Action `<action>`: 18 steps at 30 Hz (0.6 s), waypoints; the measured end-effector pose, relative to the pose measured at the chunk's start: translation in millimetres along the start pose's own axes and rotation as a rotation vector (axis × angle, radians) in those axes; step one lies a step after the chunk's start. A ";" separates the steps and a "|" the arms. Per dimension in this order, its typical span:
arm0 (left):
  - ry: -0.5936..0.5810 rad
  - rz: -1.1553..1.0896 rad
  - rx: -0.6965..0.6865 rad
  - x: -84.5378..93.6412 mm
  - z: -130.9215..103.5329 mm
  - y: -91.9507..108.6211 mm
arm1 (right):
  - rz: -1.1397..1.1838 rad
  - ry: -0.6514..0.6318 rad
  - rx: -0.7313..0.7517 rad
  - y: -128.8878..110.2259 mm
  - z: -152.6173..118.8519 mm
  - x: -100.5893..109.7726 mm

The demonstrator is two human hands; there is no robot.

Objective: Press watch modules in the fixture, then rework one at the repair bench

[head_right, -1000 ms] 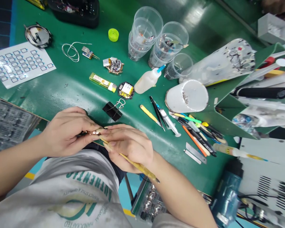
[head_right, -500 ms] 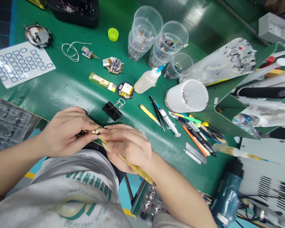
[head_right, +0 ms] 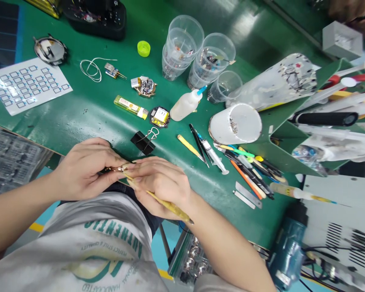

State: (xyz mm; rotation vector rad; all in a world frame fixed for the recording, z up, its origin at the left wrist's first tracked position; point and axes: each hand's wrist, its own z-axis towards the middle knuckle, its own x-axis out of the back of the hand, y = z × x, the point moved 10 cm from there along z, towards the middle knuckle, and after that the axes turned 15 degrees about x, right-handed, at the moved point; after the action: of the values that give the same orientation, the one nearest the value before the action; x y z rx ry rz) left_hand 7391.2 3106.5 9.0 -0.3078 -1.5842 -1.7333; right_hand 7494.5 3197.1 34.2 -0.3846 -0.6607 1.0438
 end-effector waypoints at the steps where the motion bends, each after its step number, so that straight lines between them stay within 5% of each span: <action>1: 0.001 -0.001 -0.003 0.3 -0.1 0.3 | 0.016 0.010 -0.001 0.7 0.0 0.2; 8: -0.003 -0.002 -0.007 -0.2 -1.3 -0.9 | 0.109 0.076 -0.029 5.6 -4.0 3.5; 18: 0.005 -0.002 0.004 -0.9 -1.4 -2.2 | 0.044 0.001 -0.003 0.0 -7.2 2.3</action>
State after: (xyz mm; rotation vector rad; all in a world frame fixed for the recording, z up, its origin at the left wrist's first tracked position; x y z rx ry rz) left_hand 7390.8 3105.4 6.5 -0.3006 -1.5847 -1.7310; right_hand 7500.1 3199.2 29.6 -0.4032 -0.6554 1.0847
